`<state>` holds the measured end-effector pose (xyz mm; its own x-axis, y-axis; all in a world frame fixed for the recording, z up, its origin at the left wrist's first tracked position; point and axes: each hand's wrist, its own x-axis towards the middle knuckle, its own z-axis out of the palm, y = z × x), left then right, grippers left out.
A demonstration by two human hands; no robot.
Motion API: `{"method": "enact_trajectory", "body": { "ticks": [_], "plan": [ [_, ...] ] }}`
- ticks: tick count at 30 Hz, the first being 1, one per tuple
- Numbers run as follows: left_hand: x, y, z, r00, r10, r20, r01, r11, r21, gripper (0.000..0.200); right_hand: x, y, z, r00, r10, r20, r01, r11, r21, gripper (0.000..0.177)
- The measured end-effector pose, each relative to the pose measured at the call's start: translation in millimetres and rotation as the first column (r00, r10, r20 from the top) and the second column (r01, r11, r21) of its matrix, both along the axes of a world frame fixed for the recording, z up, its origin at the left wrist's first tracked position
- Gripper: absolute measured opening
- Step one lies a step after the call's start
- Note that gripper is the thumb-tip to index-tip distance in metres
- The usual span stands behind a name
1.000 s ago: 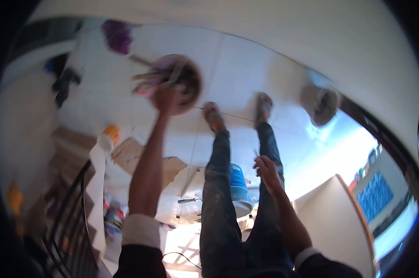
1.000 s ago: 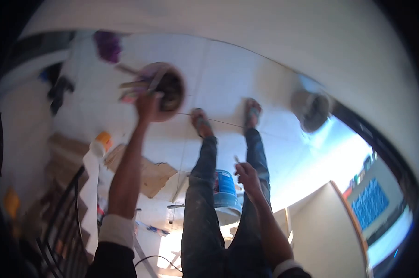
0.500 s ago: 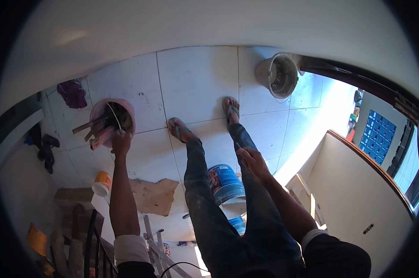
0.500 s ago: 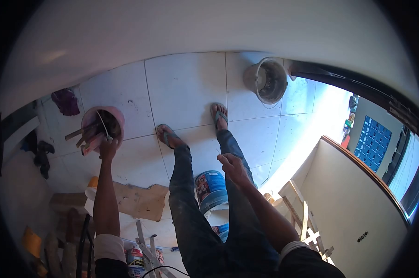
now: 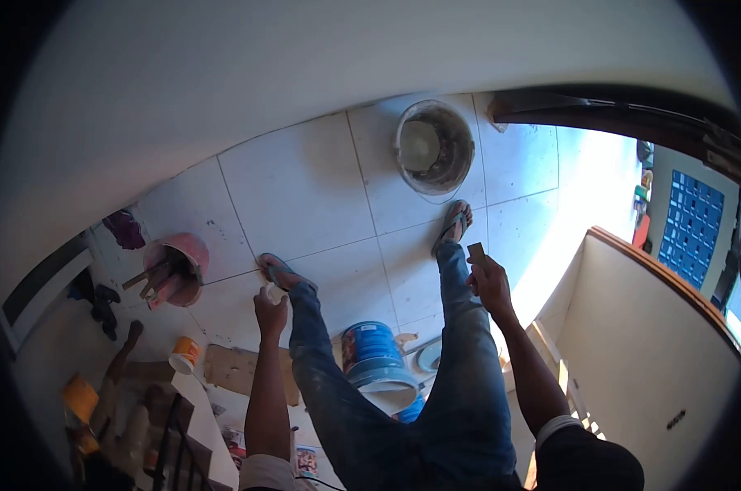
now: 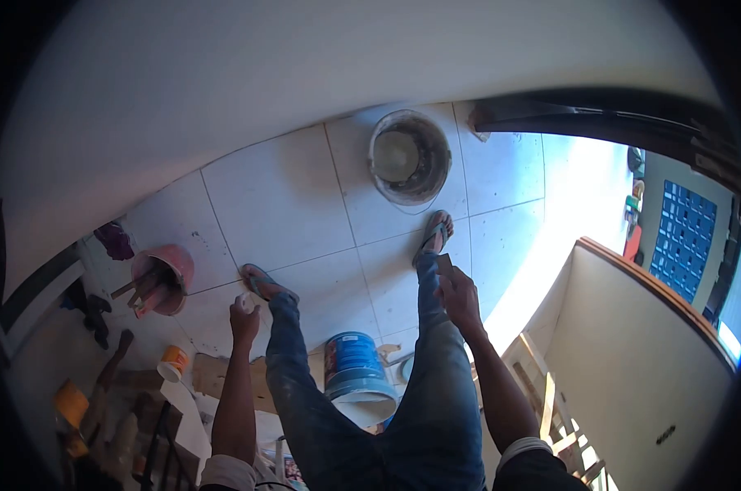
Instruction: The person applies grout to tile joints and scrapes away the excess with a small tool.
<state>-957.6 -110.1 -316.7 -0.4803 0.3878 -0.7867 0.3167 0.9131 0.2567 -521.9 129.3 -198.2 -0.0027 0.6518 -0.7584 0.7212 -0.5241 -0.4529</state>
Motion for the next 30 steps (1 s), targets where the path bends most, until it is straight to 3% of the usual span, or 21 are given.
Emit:
{"method": "enact_trajectory", "body": {
  "ticks": [1,3,4,6,8,10,12,13,16,20,22,23,24,28,30],
  "plan": [
    [35.1,14.3,0.1,1.0,0.016,-0.016,-0.016,1.0,-0.012,0.06,35.4,16.8,-24.2,0.994,0.063,0.093,-0.068,0.997,0.044,0.032],
    [99.7,31.5,0.0,0.987,0.156,0.042,-0.159,0.981,0.109,0.054,100.8,50.4,-78.3,0.991,0.074,0.112,-0.082,0.994,0.066,0.032],
    [129.8,39.4,-7.3,0.99,0.14,0.03,-0.142,0.986,0.082,0.054,126.8,65.1,-102.4,0.987,0.065,0.144,-0.081,0.991,0.108,0.033],
    [189.2,63.4,-38.6,0.999,0.039,0.01,-0.04,0.95,0.309,0.053,166.2,102.5,-131.2,0.99,0.069,0.119,-0.083,0.99,0.116,0.037],
    [236.6,114.8,-44.4,0.994,-0.11,-0.011,0.108,0.944,0.312,0.052,197.8,139.5,-160.4,0.984,0.104,0.144,-0.127,0.979,0.162,0.04],
    [275.2,176.9,-37.5,0.99,-0.128,0.052,0.099,0.922,0.375,0.051,215.8,178.7,-183.5,0.992,0.05,0.118,-0.067,0.988,0.139,0.036],
    [300.0,228.0,-36.7,0.98,-0.18,0.089,0.122,0.884,0.451,0.049,225.8,216.6,-208.5,0.965,0.092,0.247,-0.12,0.987,0.102,0.033],
    [307.7,254.0,-30.8,0.981,-0.178,0.079,0.124,0.883,0.453,0.049,242.2,230.2,-238.9,0.932,0.202,0.301,-0.263,0.948,0.179,0.047],
    [312.5,317.0,-22.2,0.976,-0.128,0.178,0.026,0.872,0.488,0.046,236.2,273.7,-276.6,0.906,0.232,0.355,-0.332,0.909,0.253,0.042],
    [288.8,359.2,-49.8,0.992,-0.123,-0.016,0.101,0.731,0.675,0.036,220.5,330.2,-365.3,0.917,0.218,0.335,-0.342,0.861,0.376,0.036],
    [269.5,369.2,-69.2,0.98,-0.163,-0.111,0.194,0.689,0.698,0.034,222.3,358.2,-438.9,0.821,0.33,0.466,-0.559,0.631,0.538,0.023],
    [260.8,374.4,-78.0,0.979,-0.165,-0.119,0.201,0.679,0.706,0.034,208.6,369.0,-439.2,0.87,0.307,0.386,-0.489,0.641,0.592,0.011],
    [251.7,380.7,-86.3,0.973,-0.174,-0.153,0.231,0.689,0.687,0.033,203.6,382.9,-456.9,0.872,0.304,0.384,-0.486,0.628,0.608,0.011],
    [216.3,390.4,-124.7,0.96,-0.185,-0.211,0.278,0.731,0.624,0.032,197.3,428.6,-542.6,0.779,0.388,0.492,-0.612,0.302,0.731,0.012],
    [203.2,398.9,-144.7,0.942,-0.192,-0.274,0.326,0.709,0.625,0.029,195.0,437.9,-568.3,0.778,0.319,0.541,-0.625,0.307,0.718,0.011]
  ]
}}
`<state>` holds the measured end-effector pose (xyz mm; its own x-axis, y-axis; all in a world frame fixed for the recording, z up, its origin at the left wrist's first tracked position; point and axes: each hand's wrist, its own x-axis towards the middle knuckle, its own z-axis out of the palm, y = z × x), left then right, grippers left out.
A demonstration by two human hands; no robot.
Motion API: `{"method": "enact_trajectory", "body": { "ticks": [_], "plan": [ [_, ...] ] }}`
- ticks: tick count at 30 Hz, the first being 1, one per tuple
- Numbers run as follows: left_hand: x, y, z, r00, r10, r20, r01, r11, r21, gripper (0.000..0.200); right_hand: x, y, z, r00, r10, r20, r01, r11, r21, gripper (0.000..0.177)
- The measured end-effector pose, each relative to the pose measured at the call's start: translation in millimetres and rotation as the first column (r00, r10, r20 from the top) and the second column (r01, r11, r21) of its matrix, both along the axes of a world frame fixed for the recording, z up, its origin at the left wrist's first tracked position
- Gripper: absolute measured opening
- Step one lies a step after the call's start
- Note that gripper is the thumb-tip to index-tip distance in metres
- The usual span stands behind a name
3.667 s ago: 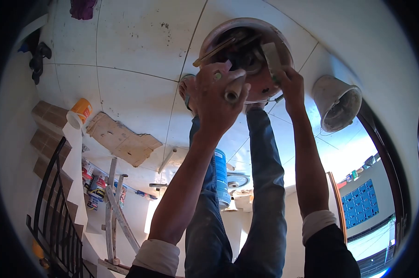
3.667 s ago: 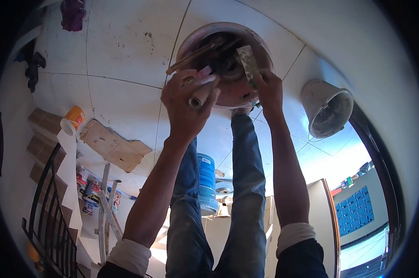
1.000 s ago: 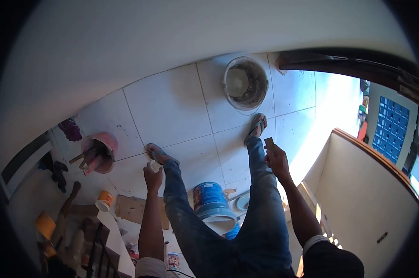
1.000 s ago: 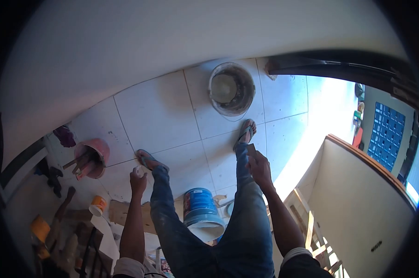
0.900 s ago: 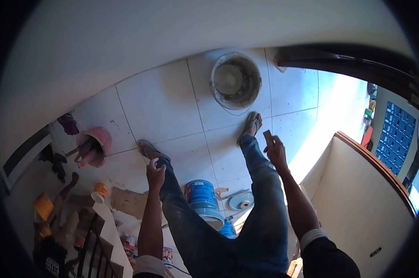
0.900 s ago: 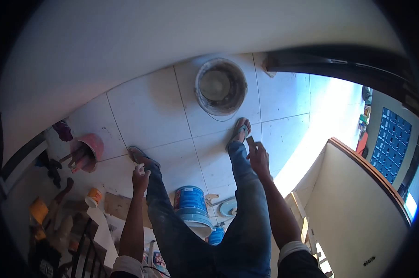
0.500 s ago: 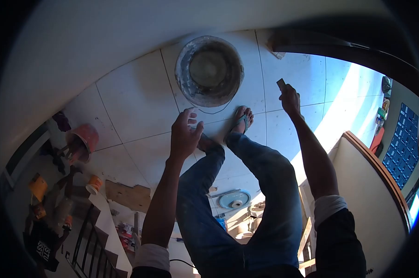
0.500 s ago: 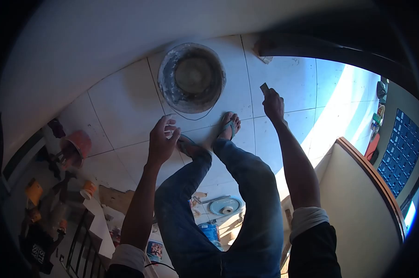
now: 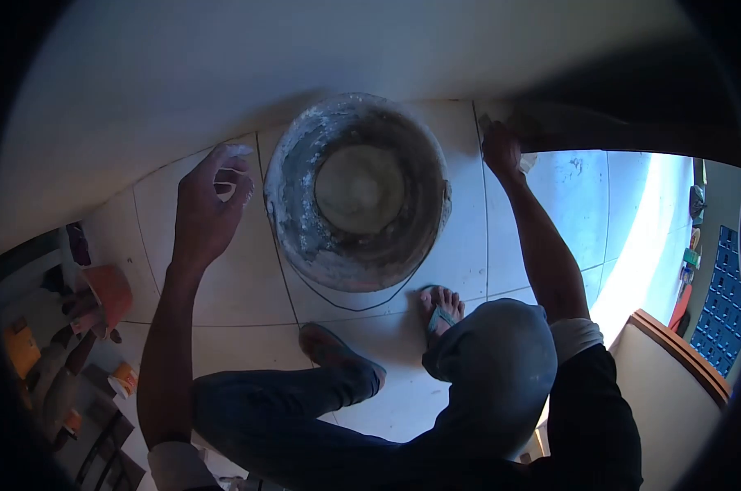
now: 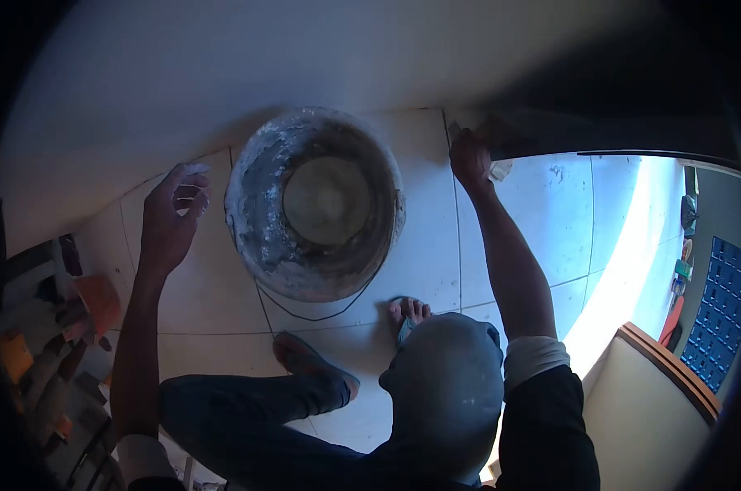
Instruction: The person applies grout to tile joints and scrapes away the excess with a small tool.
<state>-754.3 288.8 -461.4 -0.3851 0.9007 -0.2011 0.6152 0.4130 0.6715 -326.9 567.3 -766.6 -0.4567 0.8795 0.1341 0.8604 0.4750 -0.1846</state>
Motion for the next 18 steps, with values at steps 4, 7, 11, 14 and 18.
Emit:
{"method": "enact_trajectory", "body": {
  "ticks": [4,7,11,14,18],
  "plan": [
    [-21.4,23.9,-46.2,0.999,0.013,-0.045,-0.016,0.998,-0.067,0.032,-37.7,-15.8,27.9,0.984,-0.174,-0.028,0.174,0.985,-0.003,0.011],
    [-16.4,15.6,-64.1,0.996,0.074,0.052,-0.067,0.989,-0.13,0.048,-28.2,-29.0,24.4,0.993,-0.12,-0.013,0.12,0.993,0.011,0.008],
    [-9.7,1.7,-76.8,0.977,0.186,0.103,-0.165,0.969,-0.185,0.06,-31.4,-26.8,27.3,0.989,-0.125,-0.074,0.129,0.99,0.062,0.007],
    [-17.9,-13.5,-92.7,0.952,0.279,0.126,-0.224,0.915,-0.334,0.055,-40.3,-0.8,15.8,0.996,-0.094,0.003,0.094,0.995,0.031,0.011],
    [-22.6,-39.4,-108.1,0.975,-0.174,-0.136,0.066,0.816,-0.574,0.048,-35.9,-20.2,25.2,0.992,-0.122,0.042,0.123,0.992,-0.024,0.01]
  ]
}}
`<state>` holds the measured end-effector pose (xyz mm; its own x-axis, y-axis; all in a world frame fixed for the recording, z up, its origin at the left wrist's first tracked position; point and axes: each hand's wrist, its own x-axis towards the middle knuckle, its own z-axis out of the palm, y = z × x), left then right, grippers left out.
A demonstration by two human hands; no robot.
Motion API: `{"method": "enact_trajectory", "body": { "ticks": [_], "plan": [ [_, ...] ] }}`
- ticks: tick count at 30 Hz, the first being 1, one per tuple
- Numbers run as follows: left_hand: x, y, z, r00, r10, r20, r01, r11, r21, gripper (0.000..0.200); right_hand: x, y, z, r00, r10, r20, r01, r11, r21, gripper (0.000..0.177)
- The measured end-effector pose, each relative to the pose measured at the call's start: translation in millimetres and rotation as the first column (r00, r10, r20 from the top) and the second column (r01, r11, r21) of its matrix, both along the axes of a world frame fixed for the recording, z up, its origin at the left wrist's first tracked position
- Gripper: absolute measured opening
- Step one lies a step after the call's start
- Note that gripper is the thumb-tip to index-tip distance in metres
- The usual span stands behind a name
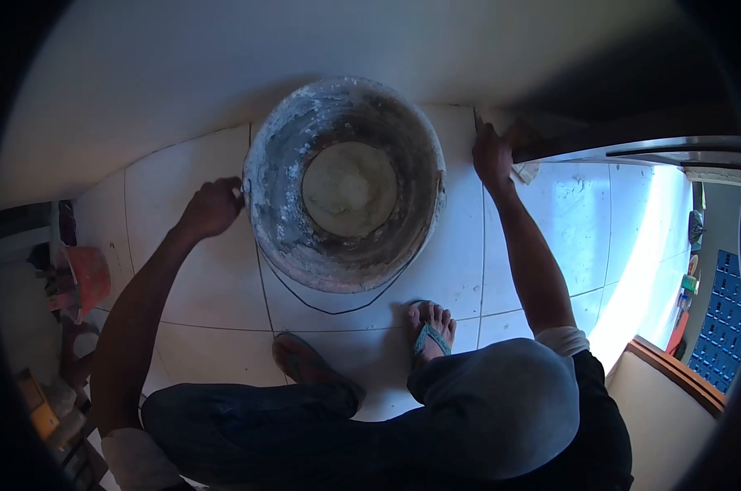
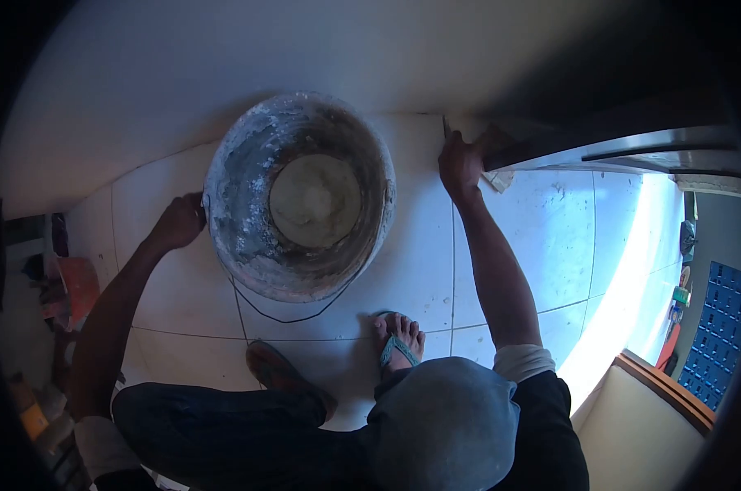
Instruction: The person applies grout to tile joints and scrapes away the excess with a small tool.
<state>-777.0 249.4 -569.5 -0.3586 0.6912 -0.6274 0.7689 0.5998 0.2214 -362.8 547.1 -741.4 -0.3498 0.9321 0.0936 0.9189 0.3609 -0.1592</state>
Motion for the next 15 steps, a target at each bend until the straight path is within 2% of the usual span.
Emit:
{"method": "enact_trajectory", "body": {
  "ticks": [1,2,4,5,7,8,9,11,12,13,14,15],
  "plan": [
    [4.8,-7.1,5.2,0.962,-0.199,-0.185,0.179,0.977,-0.12,0.047,0.5,0.2,-0.8,1.0,-0.004,-0.009,0.004,1.0,0.008,0.01],
    [7.9,-11.8,11.4,0.961,-0.201,-0.192,0.181,0.976,-0.118,0.047,2.7,-1.2,-5.8,0.998,-0.019,-0.052,0.021,0.999,0.036,0.01],
    [11.5,-14.4,21.1,0.925,-0.352,-0.142,0.285,0.892,-0.35,0.049,4.5,2.7,-10.4,0.994,-0.045,-0.099,0.051,0.997,0.059,0.01],
    [7.5,-13.6,21.7,0.895,-0.424,-0.136,0.337,0.845,-0.415,0.047,1.4,8.3,-9.3,0.998,-0.018,-0.061,0.023,0.996,0.081,0.01],
    [2.3,-13.9,39.9,0.892,-0.422,-0.164,0.34,0.864,-0.372,0.046,5.2,3.1,-11.9,1.0,0.008,-0.022,-0.006,0.996,0.092,0.009],
    [-0.5,-8.9,59.8,0.889,-0.41,-0.205,0.337,0.888,-0.313,0.045,7.5,1.9,-13.0,0.999,-0.014,-0.036,0.016,0.999,0.049,0.01],
    [9.7,2.9,87.4,0.876,-0.453,-0.168,0.39,0.869,-0.305,0.043,6.2,1.1,-14.2,0.998,-0.031,-0.054,0.032,0.999,0.008,0.011],
    [49.1,31.4,140.4,0.829,-0.553,-0.086,0.518,0.816,-0.258,0.041,20.9,5.5,-41.6,1.0,0.01,0.003,-0.01,0.984,0.176,0.012],
    [77.8,49.4,166.9,0.824,-0.567,-0.012,0.547,0.799,-0.25,0.041,40.5,26.5,-92.5,0.986,0.107,0.125,-0.153,0.877,0.455,0.014],
    [93.1,50.9,169.9,0.872,-0.489,-0.036,0.458,0.837,-0.3,0.041,53.2,42.6,-112.4,0.924,0.108,0.367,-0.334,0.695,0.636,0.018],
    [111.4,46.5,171.3,0.867,-0.499,-0.006,0.475,0.828,-0.299,0.04,75.1,84.5,-158.8,0.774,0.008,0.634,-0.438,0.729,0.526,0.033],
    [122.6,32.3,171.5,0.827,-0.561,0.031,0.548,0.794,-0.262,0.039,96.5,123.9,-202.5,0.546,-0.03,0.837,-0.539,0.752,0.379,0.05]
  ]
}}
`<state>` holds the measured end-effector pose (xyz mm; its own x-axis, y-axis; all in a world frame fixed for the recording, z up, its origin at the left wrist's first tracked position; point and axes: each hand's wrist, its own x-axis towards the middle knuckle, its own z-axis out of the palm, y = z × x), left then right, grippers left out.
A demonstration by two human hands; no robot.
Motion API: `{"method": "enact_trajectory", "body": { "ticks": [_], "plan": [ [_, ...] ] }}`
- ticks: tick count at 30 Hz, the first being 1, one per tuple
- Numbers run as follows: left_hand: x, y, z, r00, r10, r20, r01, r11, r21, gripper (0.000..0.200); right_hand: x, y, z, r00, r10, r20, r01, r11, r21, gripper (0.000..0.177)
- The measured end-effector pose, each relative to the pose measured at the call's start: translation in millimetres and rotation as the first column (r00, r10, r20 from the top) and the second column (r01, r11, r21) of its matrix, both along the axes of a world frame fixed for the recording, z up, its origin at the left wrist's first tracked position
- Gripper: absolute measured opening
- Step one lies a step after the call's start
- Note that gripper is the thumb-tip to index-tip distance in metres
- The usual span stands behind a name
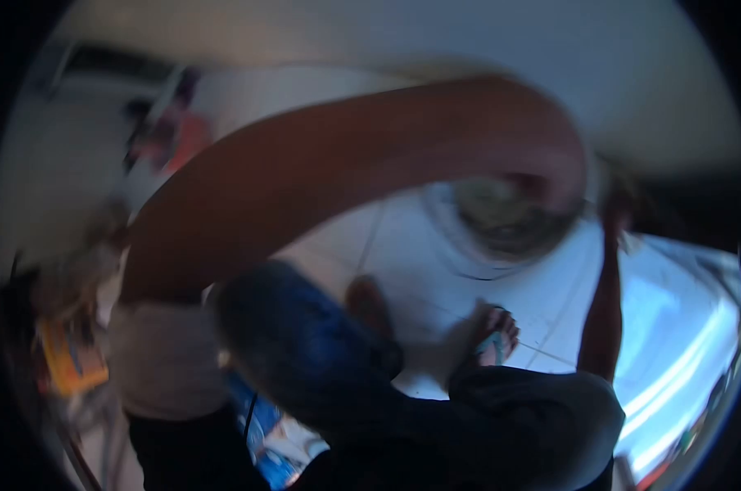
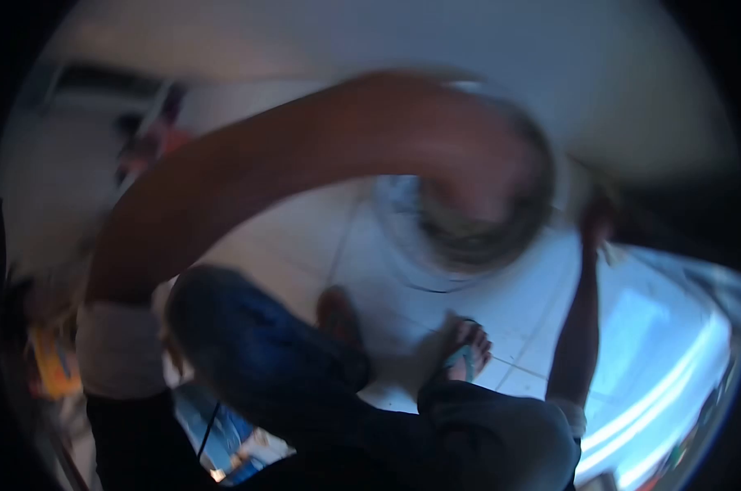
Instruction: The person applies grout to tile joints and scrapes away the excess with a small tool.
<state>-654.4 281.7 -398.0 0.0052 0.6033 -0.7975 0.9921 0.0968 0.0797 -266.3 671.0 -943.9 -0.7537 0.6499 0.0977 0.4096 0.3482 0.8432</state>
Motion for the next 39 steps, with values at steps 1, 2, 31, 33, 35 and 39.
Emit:
{"method": "enact_trajectory", "body": {
  "ticks": [1,2,31,33,35,39],
  "plan": [
    [18.3,-3.0,-7.4,0.992,-0.107,0.065,0.106,0.994,0.015,0.038,-15.6,5.6,13.5,0.978,0.024,-0.207,-0.059,0.985,-0.164,0.049],
    [25.4,-6.5,-11.7,0.978,-0.179,0.109,0.176,0.984,0.038,0.037,-36.3,-9.1,33.9,0.901,-0.025,-0.433,-0.131,0.936,-0.325,0.048],
    [-63.5,38.4,-104.3,0.969,0.209,-0.13,-0.071,0.744,0.665,0.04,-97.4,-96.2,185.8,0.646,-0.428,-0.632,-0.059,0.797,-0.601,0.017],
    [-73.7,27.4,-123.1,0.931,0.354,-0.088,-0.194,0.685,0.703,0.053,-94.9,-86.8,174.5,0.731,-0.317,-0.604,-0.071,0.845,-0.53,0.016],
    [-80.9,23.2,-136.4,0.916,0.399,-0.021,-0.262,0.641,0.721,0.055,-92.3,-83.8,160.2,0.795,-0.232,-0.56,-0.08,0.875,-0.477,0.015],
    [-78.8,23.8,-142.0,0.862,0.493,0.114,-0.434,0.603,0.669,0.061,-82.7,-69.4,151.7,0.854,-0.067,-0.515,-0.141,0.924,-0.355,0.013]
  ]
}}
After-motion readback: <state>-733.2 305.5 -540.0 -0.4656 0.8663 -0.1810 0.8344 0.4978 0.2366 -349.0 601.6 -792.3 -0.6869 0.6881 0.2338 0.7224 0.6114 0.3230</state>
